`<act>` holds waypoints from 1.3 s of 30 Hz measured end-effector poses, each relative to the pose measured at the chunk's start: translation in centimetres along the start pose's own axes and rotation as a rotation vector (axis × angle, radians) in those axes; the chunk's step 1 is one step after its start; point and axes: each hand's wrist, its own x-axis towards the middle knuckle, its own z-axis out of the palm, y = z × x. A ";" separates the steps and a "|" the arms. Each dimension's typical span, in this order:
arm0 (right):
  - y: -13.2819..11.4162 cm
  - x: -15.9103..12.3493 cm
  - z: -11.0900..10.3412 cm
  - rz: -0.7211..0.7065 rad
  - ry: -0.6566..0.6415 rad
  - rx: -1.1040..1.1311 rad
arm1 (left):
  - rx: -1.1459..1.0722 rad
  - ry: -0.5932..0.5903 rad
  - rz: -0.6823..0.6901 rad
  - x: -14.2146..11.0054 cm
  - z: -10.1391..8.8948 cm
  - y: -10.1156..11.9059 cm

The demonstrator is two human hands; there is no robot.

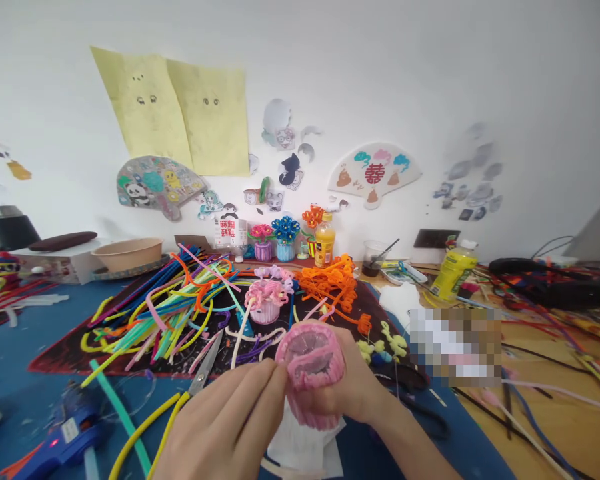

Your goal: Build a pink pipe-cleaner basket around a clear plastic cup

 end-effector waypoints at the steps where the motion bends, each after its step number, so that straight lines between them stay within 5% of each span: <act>1: 0.0 0.0 -0.1 0.013 -0.009 0.017 | 0.007 0.000 -0.013 0.1 0.0 0.2; 9: 0.2 0.3 -1.1 0.168 -0.226 0.190 | 0.028 -0.016 0.052 0.5 0.1 -0.3; 19: 0.8 0.1 -0.7 0.128 0.031 -0.384 | 0.317 -0.078 0.154 2.2 1.6 0.3; 26: 1.2 0.6 0.2 0.254 0.156 -0.448 | 0.305 -0.151 0.240 3.4 1.7 1.2; 39: 0.7 0.3 1.3 0.051 0.255 -0.575 | 0.096 -0.174 0.079 2.1 1.9 1.0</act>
